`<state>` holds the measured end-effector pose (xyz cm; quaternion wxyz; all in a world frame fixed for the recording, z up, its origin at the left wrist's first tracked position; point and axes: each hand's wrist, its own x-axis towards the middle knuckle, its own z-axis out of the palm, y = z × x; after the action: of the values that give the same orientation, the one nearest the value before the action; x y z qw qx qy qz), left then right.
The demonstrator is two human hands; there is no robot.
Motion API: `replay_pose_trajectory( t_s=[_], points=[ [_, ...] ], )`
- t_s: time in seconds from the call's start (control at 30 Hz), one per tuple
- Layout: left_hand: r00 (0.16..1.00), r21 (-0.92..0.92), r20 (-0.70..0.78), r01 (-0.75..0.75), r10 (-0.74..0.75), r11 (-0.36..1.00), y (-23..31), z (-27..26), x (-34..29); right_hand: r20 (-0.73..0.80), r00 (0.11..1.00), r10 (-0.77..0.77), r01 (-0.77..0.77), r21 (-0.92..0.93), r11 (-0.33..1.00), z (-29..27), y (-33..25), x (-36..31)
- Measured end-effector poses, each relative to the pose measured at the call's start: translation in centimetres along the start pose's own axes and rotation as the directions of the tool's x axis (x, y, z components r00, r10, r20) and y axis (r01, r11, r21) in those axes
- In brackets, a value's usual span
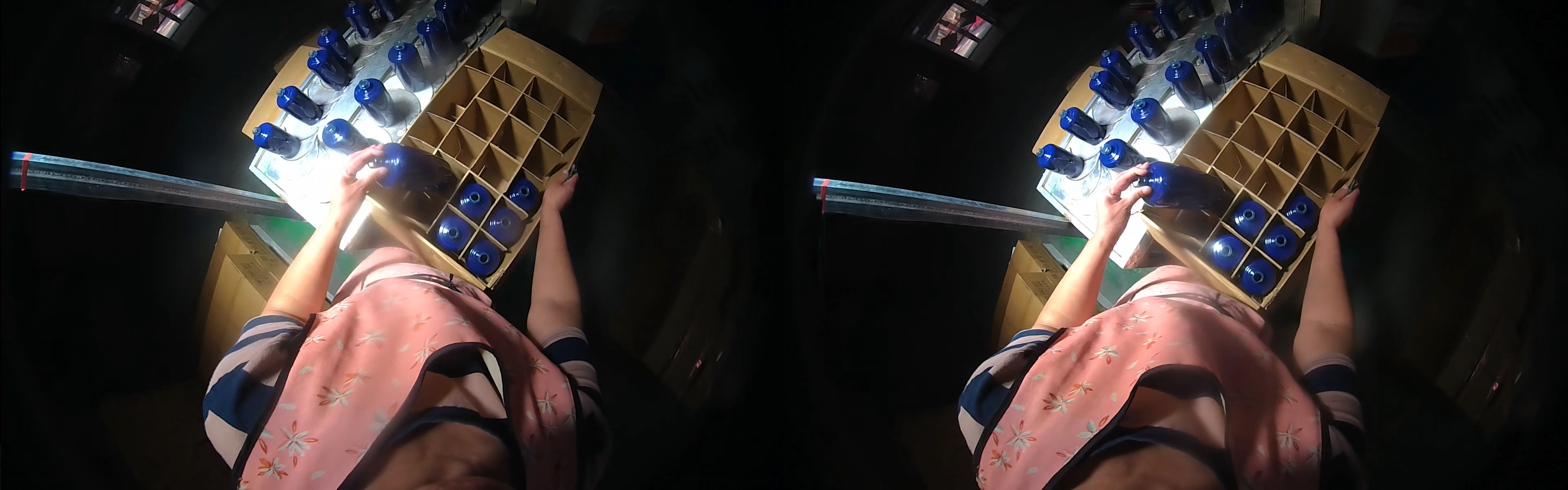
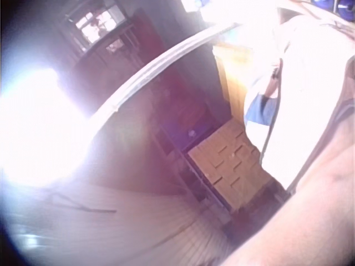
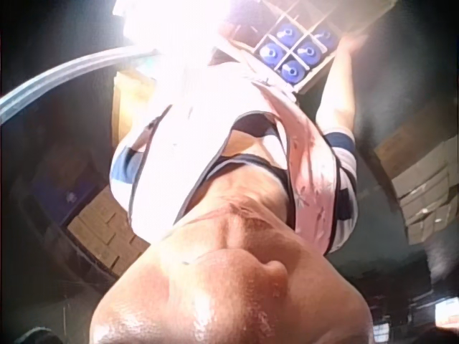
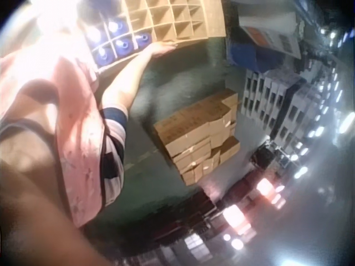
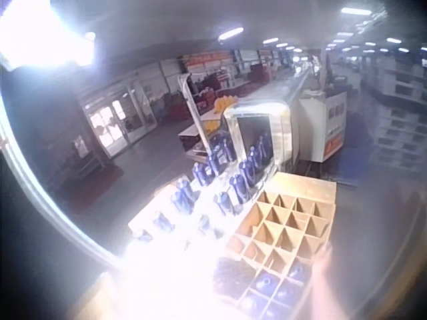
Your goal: The person places blue plastic bottles from a conveyor belt into a cardboard box with internal dividers. After filling the box, they close the flaps and move the completed box aside.
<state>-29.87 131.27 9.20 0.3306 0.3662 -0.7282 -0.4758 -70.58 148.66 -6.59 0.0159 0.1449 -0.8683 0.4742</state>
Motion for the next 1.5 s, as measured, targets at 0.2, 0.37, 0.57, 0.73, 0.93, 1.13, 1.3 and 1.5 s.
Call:
replay_pose_trajectory(
  t_s=[0.2, 0.37, 0.57, 0.73, 0.93, 1.13, 1.3, 1.5],
  points=[
    [0.928, -0.180, -0.333, 0.111, -0.167, 0.977, 1.9, -8.1, -0.3, 0.019, 1.000, 0.016, -0.016, -0.019, 1.000, -0.7, -0.1, 1.1],
    [0.890, 0.012, -0.421, 0.202, -0.178, 0.979, -6.3, -12.8, 0.8, 0.025, 1.000, 0.016, -0.015, -0.032, 0.999, 0.6, -0.6, -0.6],
    [0.916, 0.308, -0.335, 0.327, -0.220, 0.894, -14.0, -13.5, 4.8, 0.043, 0.999, -0.011, 0.015, -0.094, 0.995, 2.9, -1.3, -1.4],
    [0.941, 0.356, -0.209, 0.328, -0.267, 0.875, -14.4, -10.7, 8.2, 0.056, 0.996, -0.069, 0.070, -0.028, 0.997, 4.9, 1.6, 1.3],
    [0.994, 0.346, -0.089, 0.086, -0.059, 0.934, -15.6, -11.5, 21.4, 0.035, 0.991, -0.128, 0.128, 0.005, 0.992, 6.3, 3.5, 2.6],
    [0.983, 0.274, 0.184, -0.071, 0.020, 0.959, -19.3, -4.1, 31.8, 0.115, 0.992, -0.053, 0.051, 0.022, 0.998, 7.2, 4.4, 4.9],
    [0.998, 0.250, 0.057, -0.006, -0.008, 0.968, -15.5, -4.0, 26.1, 0.160, 0.976, -0.151, 0.146, 0.043, 0.988, 2.6, 3.6, 4.8],
    [0.999, 0.261, 0.033, -0.002, -0.007, 0.965, -5.1, -7.8, 12.6, 0.230, 0.951, -0.208, 0.147, 0.255, 0.956, -10.2, 2.9, -2.7]
  ],
)
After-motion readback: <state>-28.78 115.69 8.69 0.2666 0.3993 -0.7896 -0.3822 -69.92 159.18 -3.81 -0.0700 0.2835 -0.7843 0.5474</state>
